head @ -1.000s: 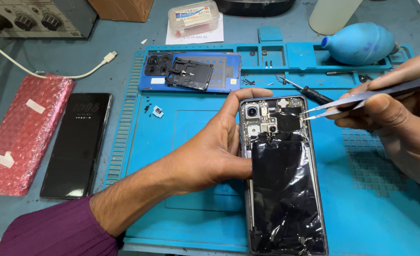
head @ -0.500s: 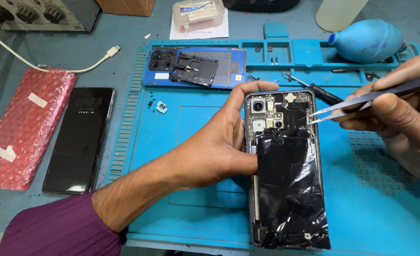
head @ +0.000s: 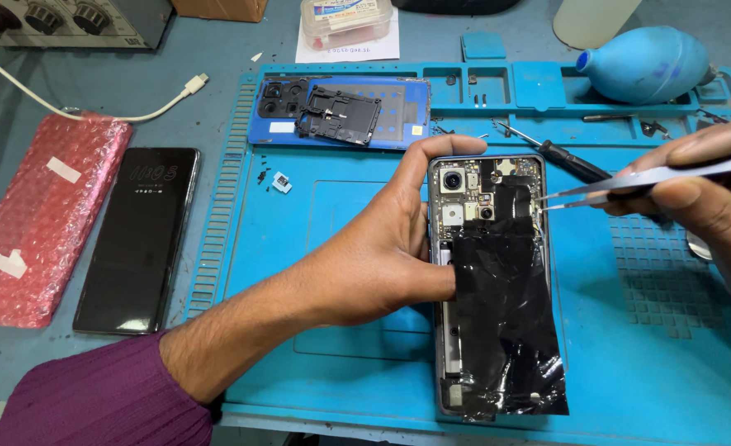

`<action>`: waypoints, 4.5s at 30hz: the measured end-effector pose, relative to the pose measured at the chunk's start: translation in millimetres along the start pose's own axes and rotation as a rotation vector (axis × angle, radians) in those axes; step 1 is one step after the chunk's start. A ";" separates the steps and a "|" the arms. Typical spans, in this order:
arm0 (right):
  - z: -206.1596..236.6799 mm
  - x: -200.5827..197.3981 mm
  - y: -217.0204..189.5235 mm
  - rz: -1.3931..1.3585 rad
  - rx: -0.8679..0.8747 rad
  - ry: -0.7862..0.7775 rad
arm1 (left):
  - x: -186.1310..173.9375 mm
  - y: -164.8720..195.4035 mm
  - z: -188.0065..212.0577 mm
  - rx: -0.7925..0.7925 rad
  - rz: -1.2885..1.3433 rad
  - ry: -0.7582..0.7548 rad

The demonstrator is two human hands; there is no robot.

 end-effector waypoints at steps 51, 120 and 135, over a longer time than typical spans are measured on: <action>-7.8 -4.0 26.0 0.111 0.107 -0.124 | -3.1 -0.7 6.5 -0.011 -0.049 0.008; -6.1 3.2 -24.1 -0.761 0.257 -0.120 | 22.2 13.4 1.2 -0.145 0.068 -0.045; 1.1 9.1 -60.2 -0.233 0.136 -0.081 | 24.7 15.1 2.5 -0.155 -0.016 -0.041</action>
Point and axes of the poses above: each hand's wrist, its own z-axis away from the middle knuckle, its own x-axis out of the palm, y = z × x, the point moved 3 cm from there along -z, towards the middle knuckle, and after that the axes turned 1 degree about -y, right-handed, at the moved point
